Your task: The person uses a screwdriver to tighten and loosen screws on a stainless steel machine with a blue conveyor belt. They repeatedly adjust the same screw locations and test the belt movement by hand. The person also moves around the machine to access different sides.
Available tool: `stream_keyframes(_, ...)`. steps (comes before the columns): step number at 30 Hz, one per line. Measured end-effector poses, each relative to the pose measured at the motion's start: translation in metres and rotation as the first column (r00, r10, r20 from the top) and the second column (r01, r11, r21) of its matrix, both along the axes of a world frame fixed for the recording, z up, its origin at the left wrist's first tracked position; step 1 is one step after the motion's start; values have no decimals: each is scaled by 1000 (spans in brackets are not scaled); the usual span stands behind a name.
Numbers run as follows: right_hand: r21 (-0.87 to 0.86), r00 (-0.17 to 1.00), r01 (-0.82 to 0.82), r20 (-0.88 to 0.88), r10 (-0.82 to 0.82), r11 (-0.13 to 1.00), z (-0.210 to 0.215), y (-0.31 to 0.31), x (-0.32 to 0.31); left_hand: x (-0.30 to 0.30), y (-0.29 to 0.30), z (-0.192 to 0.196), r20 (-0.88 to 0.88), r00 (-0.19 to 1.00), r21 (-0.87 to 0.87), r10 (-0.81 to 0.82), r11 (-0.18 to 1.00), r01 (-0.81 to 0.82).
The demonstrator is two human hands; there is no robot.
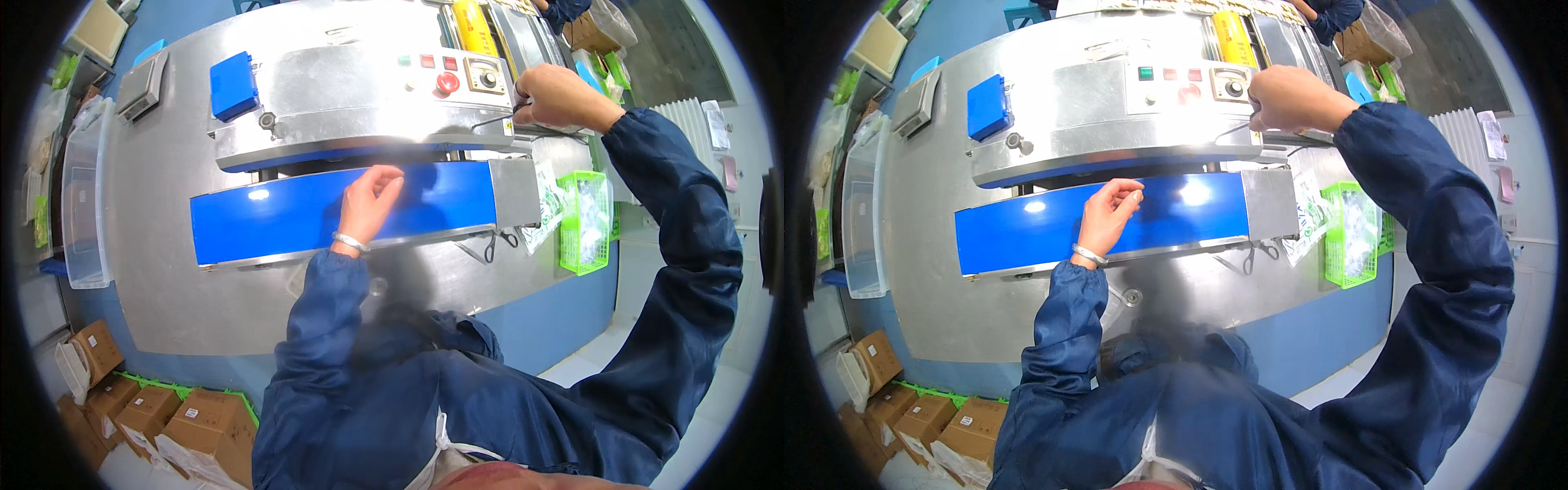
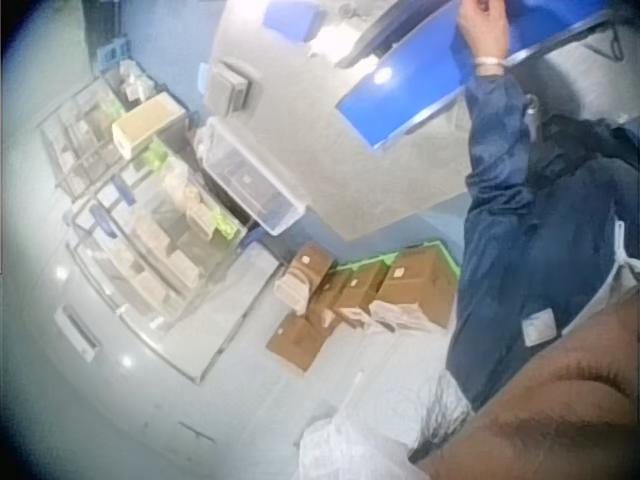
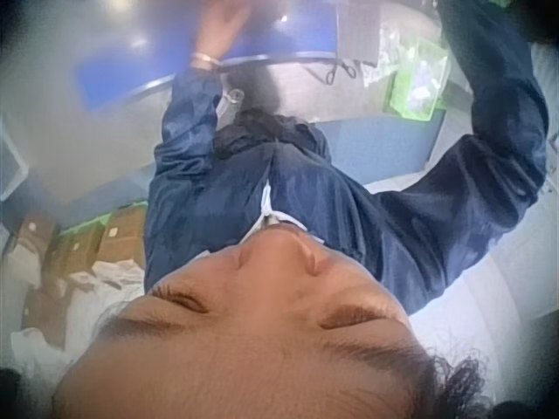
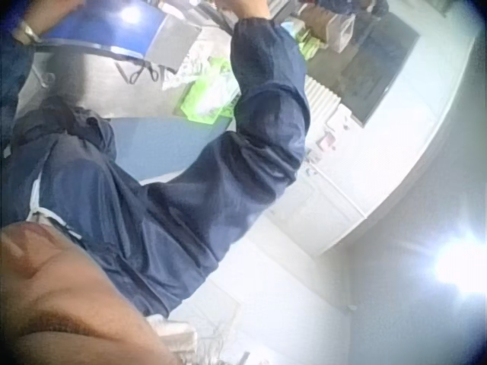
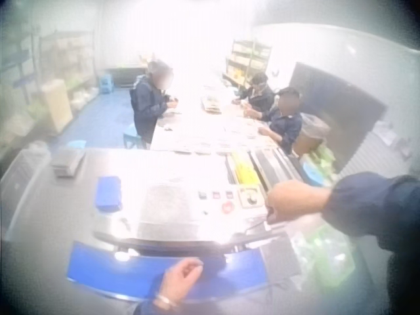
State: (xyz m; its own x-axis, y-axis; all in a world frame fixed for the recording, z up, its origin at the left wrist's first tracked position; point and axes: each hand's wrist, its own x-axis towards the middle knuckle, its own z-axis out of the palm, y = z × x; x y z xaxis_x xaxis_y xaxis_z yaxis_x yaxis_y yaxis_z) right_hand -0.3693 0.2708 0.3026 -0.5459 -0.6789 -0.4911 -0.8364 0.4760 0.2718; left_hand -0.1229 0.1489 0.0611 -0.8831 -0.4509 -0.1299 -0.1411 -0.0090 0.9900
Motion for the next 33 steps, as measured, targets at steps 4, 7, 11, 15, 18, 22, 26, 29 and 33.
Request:
stream_keyframes(4, -54, 935, -326, -168, 313, 944, 9, 5, 12, 20, -9, -3, 47, 998, 9, 43, 999, -43)
stream_keyframes(7, -136, 886, -434, -245, 394, 891, 16, -17, 35, 36, -19, -3, 34, 988, -3, 152, 988, -152)
stream_keyframes(11, -407, 725, -686, -311, 615, 603, 2, -72, 78, 39, -43, 2, -46, 914, -95, 404, 909, -406)
stream_keyframes(15, -440, 663, -740, -344, 665, 509, -18, -135, 114, 51, -67, 9, -36, 815, -14, 578, 815, -579)
stream_keyframes(18, -405, 621, -776, -352, 701, 484, -25, -162, 134, 62, -80, 8, -73, 799, -10, 596, 801, -598)
stream_keyframes(22, -377, 561, -818, -354, 748, 434, -29, -183, 145, 68, -92, 0, -91, 810, -1, 580, 813, -583)
stream_keyframes(26, -332, 553, -827, -342, 760, 453, -31, -191, 152, 66, -96, -6, -95, 833, -22, 545, 836, -549)
stream_keyframes(29, -321, 563, -822, -327, 759, 471, -29, -195, 157, 68, -98, -7, -87, 840, -13, 535, 843, -538)
stream_keyframes(33, -315, 542, -837, -363, 758, 448, -25, -197, 163, 73, -102, -5, -57, 852, 10, 520, 854, -520)
